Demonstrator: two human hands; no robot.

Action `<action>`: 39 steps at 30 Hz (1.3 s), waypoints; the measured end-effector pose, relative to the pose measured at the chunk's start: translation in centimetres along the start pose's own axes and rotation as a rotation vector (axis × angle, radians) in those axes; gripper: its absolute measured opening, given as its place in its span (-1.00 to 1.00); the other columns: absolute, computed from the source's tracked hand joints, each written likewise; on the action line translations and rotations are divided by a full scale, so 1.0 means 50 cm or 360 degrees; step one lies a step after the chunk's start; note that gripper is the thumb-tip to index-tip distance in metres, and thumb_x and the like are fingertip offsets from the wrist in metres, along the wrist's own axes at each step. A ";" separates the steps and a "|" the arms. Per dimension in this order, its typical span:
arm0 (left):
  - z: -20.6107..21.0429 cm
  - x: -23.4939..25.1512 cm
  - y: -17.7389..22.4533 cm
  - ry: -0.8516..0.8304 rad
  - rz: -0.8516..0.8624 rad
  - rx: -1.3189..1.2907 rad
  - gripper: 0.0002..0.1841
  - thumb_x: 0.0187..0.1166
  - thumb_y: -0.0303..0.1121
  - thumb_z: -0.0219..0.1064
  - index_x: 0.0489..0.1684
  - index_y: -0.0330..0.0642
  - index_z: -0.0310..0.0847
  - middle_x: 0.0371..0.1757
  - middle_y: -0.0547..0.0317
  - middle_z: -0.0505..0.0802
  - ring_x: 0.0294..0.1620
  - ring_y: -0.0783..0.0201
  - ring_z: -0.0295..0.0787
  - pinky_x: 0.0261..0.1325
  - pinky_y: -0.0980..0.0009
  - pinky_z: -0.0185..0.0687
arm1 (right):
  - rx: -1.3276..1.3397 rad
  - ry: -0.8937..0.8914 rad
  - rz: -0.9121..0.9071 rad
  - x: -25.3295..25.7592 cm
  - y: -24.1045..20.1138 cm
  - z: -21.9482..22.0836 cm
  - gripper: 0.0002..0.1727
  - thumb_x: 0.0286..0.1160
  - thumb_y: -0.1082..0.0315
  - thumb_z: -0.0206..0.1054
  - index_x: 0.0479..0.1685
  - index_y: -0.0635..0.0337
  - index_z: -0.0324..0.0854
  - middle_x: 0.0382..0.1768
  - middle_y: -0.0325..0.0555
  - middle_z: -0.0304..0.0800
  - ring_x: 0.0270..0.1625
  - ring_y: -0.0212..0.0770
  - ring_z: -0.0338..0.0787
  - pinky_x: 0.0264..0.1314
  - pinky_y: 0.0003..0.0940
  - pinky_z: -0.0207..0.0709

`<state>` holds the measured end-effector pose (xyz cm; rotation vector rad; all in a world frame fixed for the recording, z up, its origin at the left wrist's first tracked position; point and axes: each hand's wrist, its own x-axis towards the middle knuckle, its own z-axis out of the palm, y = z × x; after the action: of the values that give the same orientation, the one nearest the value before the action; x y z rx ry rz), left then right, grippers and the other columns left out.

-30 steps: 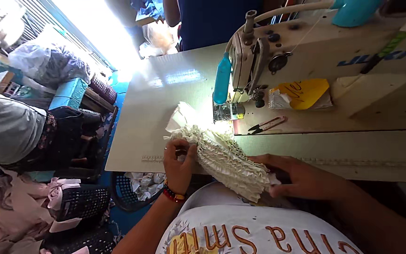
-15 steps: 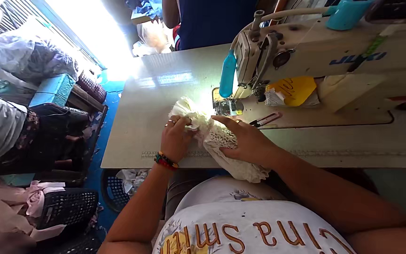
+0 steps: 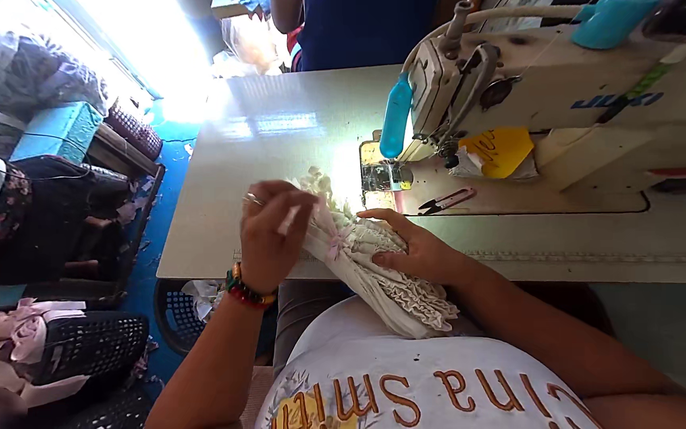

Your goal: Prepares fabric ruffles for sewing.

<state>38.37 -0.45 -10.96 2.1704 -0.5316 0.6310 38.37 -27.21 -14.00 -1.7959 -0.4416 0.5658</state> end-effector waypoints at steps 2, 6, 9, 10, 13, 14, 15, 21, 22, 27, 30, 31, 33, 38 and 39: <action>-0.008 -0.017 0.013 -0.0230 0.0146 -0.0002 -0.82 0.61 -0.38 0.32 -0.15 -0.18 0.88 -0.06 0.10 0.85 0.12 0.26 0.70 0.31 0.29 0.52 | -0.0152 0.0036 -0.0018 0.000 -0.012 0.011 -0.29 0.40 0.12 0.44 0.64 -0.22 0.37 0.13 -0.20 0.82 0.03 -0.45 0.83 0.11 -0.36 0.75; -0.018 -0.045 0.022 -0.0580 0.0143 0.0217 -0.80 0.57 -0.23 0.36 -0.16 -0.08 0.88 0.02 0.15 0.86 0.17 0.15 0.72 0.24 0.18 0.62 | -0.0444 0.0077 -0.0055 -0.004 -0.028 0.036 -0.31 0.42 0.10 0.40 0.66 -0.27 0.38 0.26 -0.12 0.76 0.17 -0.24 0.81 0.19 -0.07 0.71; -0.029 -0.064 0.032 -0.0557 0.0059 0.0325 -0.78 0.53 -0.17 0.41 -0.20 -0.11 0.85 0.04 0.13 0.88 0.17 0.13 0.77 0.19 0.20 0.66 | -0.0595 0.0084 -0.0062 -0.008 -0.032 0.047 -0.31 0.44 0.05 0.36 0.67 -0.29 0.38 0.25 -0.08 0.76 0.19 -0.14 0.79 0.18 0.02 0.68; -0.030 -0.069 0.037 -0.0544 0.0030 0.0373 -0.78 0.51 -0.17 0.42 -0.21 -0.13 0.85 0.05 0.11 0.89 0.17 0.11 0.78 0.18 0.18 0.68 | -0.0645 0.0085 -0.0079 -0.009 -0.033 0.050 -0.31 0.45 0.04 0.35 0.68 -0.28 0.38 0.25 -0.07 0.76 0.19 -0.12 0.79 0.18 0.03 0.67; -0.020 -0.081 0.057 -0.0529 -0.0101 0.0486 -0.85 0.44 -0.28 0.44 -0.31 -0.17 0.81 -0.01 0.03 0.89 0.14 0.02 0.81 0.13 0.07 0.69 | -0.0774 0.0113 -0.0143 -0.012 -0.041 0.060 -0.34 0.46 0.07 0.35 0.65 -0.25 0.43 0.25 -0.05 0.76 0.20 -0.06 0.78 0.16 0.06 0.66; -0.016 -0.080 0.060 -0.0518 -0.0160 0.0458 -0.87 0.43 -0.33 0.43 -0.33 -0.20 0.80 -0.07 0.01 0.89 0.10 -0.01 0.81 0.11 0.03 0.68 | -0.0815 0.0123 -0.0169 -0.013 -0.044 0.060 -0.35 0.46 0.09 0.35 0.65 -0.24 0.44 0.29 -0.05 0.75 0.23 -0.04 0.77 0.18 0.08 0.66; -0.017 -0.078 0.060 -0.0505 -0.0229 0.0396 -0.88 0.45 -0.37 0.43 -0.30 -0.24 0.80 -0.10 -0.02 0.89 0.07 -0.01 0.82 0.13 0.01 0.69 | -0.0857 0.0124 -0.0189 -0.011 -0.047 0.059 -0.36 0.47 0.10 0.36 0.64 -0.22 0.46 0.32 -0.06 0.74 0.26 -0.02 0.77 0.20 0.12 0.66; -0.100 0.000 0.000 -0.0120 -0.0502 -0.0304 -0.79 0.74 -0.44 0.16 -0.02 -0.45 0.62 -0.06 0.02 0.79 0.00 0.39 0.75 0.16 0.41 0.67 | -0.0999 0.0112 -0.0143 0.021 -0.064 0.052 -0.32 0.37 0.24 0.41 0.62 -0.19 0.46 0.31 0.06 0.73 0.21 0.18 0.78 0.10 0.39 0.59; -0.123 0.016 -0.013 -0.0063 -0.0501 -0.0330 -0.82 0.74 -0.42 0.18 -0.05 -0.39 0.62 -0.10 0.13 0.78 -0.03 0.48 0.73 0.13 0.48 0.65 | -0.1003 0.0155 -0.0143 0.028 -0.064 0.053 -0.33 0.37 0.23 0.39 0.61 -0.18 0.46 0.25 0.12 0.75 0.15 0.22 0.79 0.02 0.41 0.58; -0.240 -0.001 -0.094 0.0032 -0.0851 -0.0208 -0.73 0.80 -0.30 0.15 0.12 -0.31 0.66 0.02 0.17 0.80 0.09 0.44 0.79 0.19 0.41 0.75 | -0.0923 0.0329 -0.0055 0.084 -0.060 0.029 -0.34 0.41 0.22 0.37 0.62 -0.10 0.41 0.31 0.31 0.67 0.19 0.34 0.73 0.07 0.49 0.51; -0.292 -0.124 -0.186 -0.0003 -0.1050 0.0191 -0.58 0.78 -0.17 0.14 0.34 -0.34 0.55 0.26 -0.11 0.75 0.23 0.17 0.75 0.28 0.18 0.70 | -0.0894 0.0460 -0.0068 0.112 -0.044 0.011 -0.31 0.44 0.19 0.35 0.66 -0.01 0.35 0.47 0.26 0.54 0.40 0.14 0.65 0.37 0.29 0.50; -0.293 -0.183 -0.215 0.0015 -0.1124 0.0285 -0.56 0.77 -0.18 0.15 0.39 -0.36 0.51 0.30 -0.17 0.73 0.25 0.10 0.75 0.30 0.13 0.69 | -0.0872 0.0498 -0.0070 0.120 -0.035 0.006 -0.30 0.43 0.18 0.34 0.66 -0.01 0.33 0.47 0.19 0.55 0.40 -0.01 0.66 0.39 0.12 0.54; -0.267 -0.300 -0.254 0.0281 -0.1105 0.0410 -0.59 0.72 -0.30 0.21 0.39 -0.42 0.50 0.31 -0.24 0.72 0.27 0.08 0.72 0.28 0.18 0.68 | -0.0805 0.0549 -0.0051 0.132 -0.018 -0.003 -0.27 0.41 0.17 0.33 0.68 -0.03 0.30 0.44 0.07 0.56 0.36 -0.23 0.66 0.39 -0.11 0.57; -0.149 -0.454 -0.253 0.0735 -0.1157 0.0758 -0.56 0.48 -0.49 0.28 0.29 -0.59 0.45 0.42 -0.49 0.57 0.41 -0.19 0.60 0.29 0.09 0.67 | -0.0725 0.0592 -0.0114 0.137 0.019 -0.020 -0.26 0.41 0.14 0.34 0.70 -0.02 0.30 0.47 -0.10 0.56 0.38 -0.45 0.63 0.43 -0.41 0.54; -0.128 -0.491 -0.264 0.0567 -0.1315 0.0773 -0.57 0.43 -0.53 0.28 0.27 -0.59 0.48 0.41 -0.51 0.58 0.42 -0.26 0.59 0.36 -0.02 0.61 | -0.0719 0.0602 -0.0123 0.139 0.024 -0.022 -0.27 0.42 0.14 0.35 0.69 -0.04 0.32 0.45 -0.15 0.58 0.36 -0.49 0.64 0.40 -0.45 0.56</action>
<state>24.74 16.41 -29.61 2.3586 0.7540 0.6822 44.67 -24.51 -15.94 -2.2467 -0.3933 0.0615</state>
